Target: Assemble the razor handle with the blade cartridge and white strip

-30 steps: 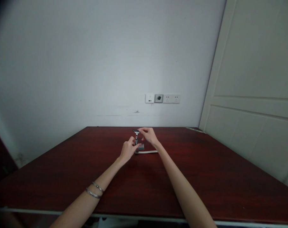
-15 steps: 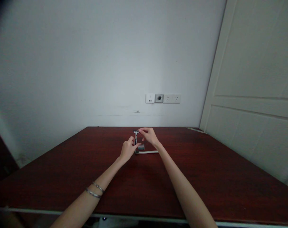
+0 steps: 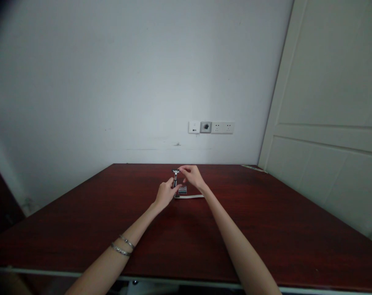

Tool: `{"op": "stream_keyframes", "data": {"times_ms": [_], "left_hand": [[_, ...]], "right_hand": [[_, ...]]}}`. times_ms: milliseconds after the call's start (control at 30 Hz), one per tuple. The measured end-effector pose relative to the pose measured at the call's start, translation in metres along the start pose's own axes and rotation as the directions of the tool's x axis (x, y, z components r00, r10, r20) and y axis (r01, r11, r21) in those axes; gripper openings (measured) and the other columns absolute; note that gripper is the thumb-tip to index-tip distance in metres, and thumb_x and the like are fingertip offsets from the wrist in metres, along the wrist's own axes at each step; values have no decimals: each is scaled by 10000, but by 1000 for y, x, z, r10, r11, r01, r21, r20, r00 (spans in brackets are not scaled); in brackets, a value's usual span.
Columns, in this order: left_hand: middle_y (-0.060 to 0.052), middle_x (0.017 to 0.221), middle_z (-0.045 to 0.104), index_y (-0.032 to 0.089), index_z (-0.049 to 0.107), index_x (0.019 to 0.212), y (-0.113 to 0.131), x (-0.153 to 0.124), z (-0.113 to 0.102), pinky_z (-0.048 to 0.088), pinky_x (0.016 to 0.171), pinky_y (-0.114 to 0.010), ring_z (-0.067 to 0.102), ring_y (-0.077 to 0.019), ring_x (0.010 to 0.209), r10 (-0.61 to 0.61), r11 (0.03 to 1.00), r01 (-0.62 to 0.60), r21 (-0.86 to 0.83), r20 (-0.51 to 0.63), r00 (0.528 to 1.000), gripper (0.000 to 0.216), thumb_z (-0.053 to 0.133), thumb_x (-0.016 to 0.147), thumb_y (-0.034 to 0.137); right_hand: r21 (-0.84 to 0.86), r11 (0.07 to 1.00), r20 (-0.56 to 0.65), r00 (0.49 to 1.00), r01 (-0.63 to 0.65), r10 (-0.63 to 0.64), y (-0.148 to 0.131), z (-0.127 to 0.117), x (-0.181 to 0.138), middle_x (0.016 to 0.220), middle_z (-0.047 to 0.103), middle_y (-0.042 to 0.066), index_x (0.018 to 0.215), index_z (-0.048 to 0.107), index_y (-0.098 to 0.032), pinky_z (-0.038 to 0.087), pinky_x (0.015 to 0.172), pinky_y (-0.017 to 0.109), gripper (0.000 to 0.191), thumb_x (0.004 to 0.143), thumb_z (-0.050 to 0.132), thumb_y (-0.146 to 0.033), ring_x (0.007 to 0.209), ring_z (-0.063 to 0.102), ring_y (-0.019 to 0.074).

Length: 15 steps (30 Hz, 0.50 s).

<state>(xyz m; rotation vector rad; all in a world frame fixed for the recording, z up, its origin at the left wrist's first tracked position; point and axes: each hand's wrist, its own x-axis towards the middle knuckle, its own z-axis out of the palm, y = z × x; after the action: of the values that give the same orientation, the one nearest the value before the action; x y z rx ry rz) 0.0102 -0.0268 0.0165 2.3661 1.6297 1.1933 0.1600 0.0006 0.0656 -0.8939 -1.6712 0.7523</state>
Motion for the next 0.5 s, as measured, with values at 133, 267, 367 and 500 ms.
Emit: {"op": "stream_keyframes", "data": {"times_ms": [133,267,367,500], "left_hand": [[-30,658,615,178,563,855,1,-1,0,323,545,-213,581,-158,608,11,1000,-11,5,-5,1000,255,521,803,424],[-36,659,619,171,573,826,4,-1,-2,328,550,-213,581,-156,606,13,1000,-13,-1,12,1000,261,505,815,423],[-41,657,623,169,577,815,5,-2,-3,331,552,-214,584,-157,603,27,999,-27,-26,14,1000,253,492,827,408],[-42,642,625,167,578,798,6,-2,-2,332,557,-212,591,-158,604,42,997,-42,-62,1,999,249,475,839,389]], "right_hand": [[2,1000,0,1000,-5,5,-1,0,-1,790,667,51,823,657,-117,360,313,165,347,728,570,-439,341,519,65],[11,1000,16,1000,0,0,-4,0,-2,799,670,51,823,658,-121,377,322,173,357,722,574,-453,356,534,77],[4,1000,33,999,8,-8,-6,0,-4,777,670,47,818,659,-121,393,333,183,357,727,569,-454,364,544,89],[-5,999,41,998,37,-36,-8,-1,-5,793,673,54,810,660,-122,412,351,197,348,728,572,-448,380,558,103]]}}
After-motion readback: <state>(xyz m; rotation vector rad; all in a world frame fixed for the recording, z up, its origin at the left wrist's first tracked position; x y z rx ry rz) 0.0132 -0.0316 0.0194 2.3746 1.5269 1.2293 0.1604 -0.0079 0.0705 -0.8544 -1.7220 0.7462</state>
